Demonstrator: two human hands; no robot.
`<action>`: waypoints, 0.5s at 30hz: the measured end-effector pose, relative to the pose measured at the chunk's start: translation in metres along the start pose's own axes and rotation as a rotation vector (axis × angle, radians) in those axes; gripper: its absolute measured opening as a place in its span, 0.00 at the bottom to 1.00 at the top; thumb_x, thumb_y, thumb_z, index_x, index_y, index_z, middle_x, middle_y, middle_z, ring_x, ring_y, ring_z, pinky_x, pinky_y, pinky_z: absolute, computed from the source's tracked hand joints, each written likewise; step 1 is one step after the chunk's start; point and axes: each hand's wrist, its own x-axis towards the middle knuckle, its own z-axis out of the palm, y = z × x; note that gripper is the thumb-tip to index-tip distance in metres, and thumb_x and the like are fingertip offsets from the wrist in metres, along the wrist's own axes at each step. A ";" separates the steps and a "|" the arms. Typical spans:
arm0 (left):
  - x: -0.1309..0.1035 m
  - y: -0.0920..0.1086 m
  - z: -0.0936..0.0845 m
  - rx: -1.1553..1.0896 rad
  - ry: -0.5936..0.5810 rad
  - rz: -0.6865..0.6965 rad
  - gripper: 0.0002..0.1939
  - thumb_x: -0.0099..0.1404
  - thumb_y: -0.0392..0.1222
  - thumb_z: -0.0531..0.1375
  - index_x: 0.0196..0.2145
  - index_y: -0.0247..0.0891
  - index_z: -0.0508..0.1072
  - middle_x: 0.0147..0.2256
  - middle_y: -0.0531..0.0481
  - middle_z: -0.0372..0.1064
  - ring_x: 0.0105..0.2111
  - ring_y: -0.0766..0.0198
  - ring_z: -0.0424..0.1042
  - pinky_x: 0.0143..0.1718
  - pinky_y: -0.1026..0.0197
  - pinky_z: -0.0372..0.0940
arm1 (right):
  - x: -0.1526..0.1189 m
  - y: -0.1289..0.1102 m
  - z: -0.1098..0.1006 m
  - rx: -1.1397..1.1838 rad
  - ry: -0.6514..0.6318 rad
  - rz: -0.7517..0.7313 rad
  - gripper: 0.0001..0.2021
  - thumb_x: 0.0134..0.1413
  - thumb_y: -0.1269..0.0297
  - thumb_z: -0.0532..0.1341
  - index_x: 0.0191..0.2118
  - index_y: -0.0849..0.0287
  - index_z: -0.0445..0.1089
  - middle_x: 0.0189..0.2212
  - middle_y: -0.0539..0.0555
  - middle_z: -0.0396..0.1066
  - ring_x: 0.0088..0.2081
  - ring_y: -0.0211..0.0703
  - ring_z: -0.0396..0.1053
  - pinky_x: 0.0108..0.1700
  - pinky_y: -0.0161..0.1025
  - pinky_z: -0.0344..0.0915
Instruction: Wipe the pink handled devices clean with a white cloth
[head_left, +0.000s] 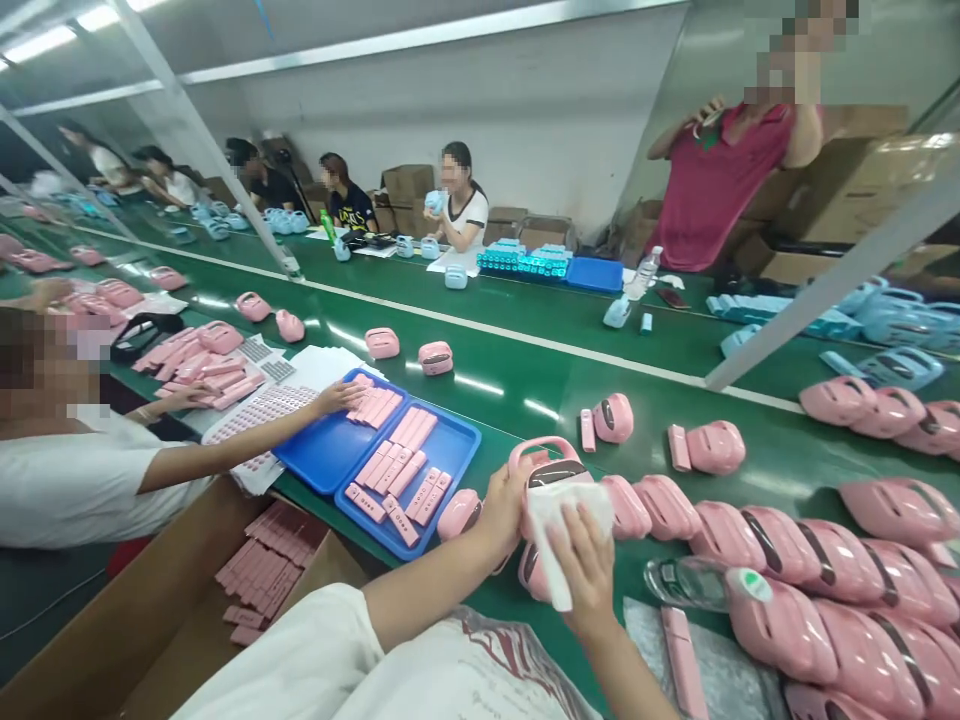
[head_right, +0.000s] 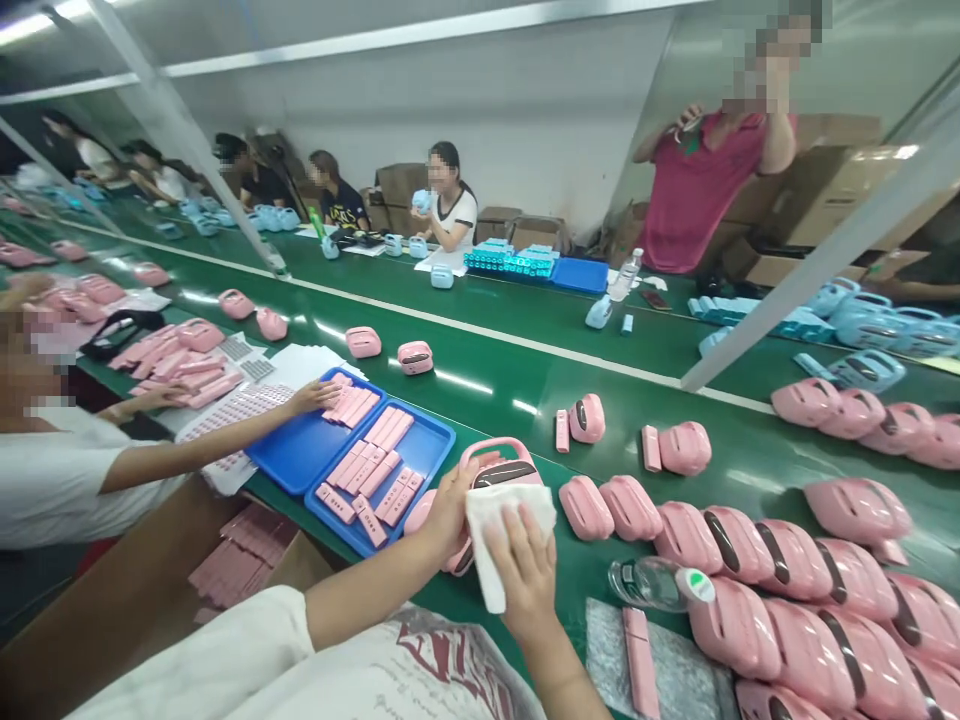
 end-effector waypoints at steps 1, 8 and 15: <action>-0.001 0.000 0.000 -0.025 0.031 -0.009 0.29 0.52 0.58 0.64 0.44 0.32 0.74 0.42 0.39 0.74 0.42 0.51 0.73 0.47 0.52 0.65 | -0.005 0.002 0.005 0.057 0.064 0.146 0.26 0.61 0.67 0.51 0.65 0.55 0.53 0.63 0.56 0.50 0.66 0.47 0.47 0.67 0.51 0.43; -0.002 0.007 -0.007 0.022 -0.066 0.002 0.28 0.54 0.59 0.62 0.39 0.28 0.76 0.38 0.37 0.74 0.39 0.51 0.73 0.44 0.53 0.64 | 0.021 0.010 0.011 0.977 0.169 1.418 0.46 0.49 0.31 0.48 0.65 0.61 0.48 0.60 0.60 0.56 0.61 0.50 0.59 0.53 0.44 0.67; -0.015 0.018 -0.015 0.344 -0.361 0.028 0.22 0.55 0.53 0.60 0.37 0.28 0.77 0.36 0.40 0.74 0.39 0.54 0.72 0.45 0.56 0.63 | 0.070 0.029 -0.019 1.084 -0.220 1.391 0.33 0.34 0.42 0.68 0.44 0.63 0.73 0.44 0.59 0.72 0.44 0.49 0.72 0.45 0.41 0.70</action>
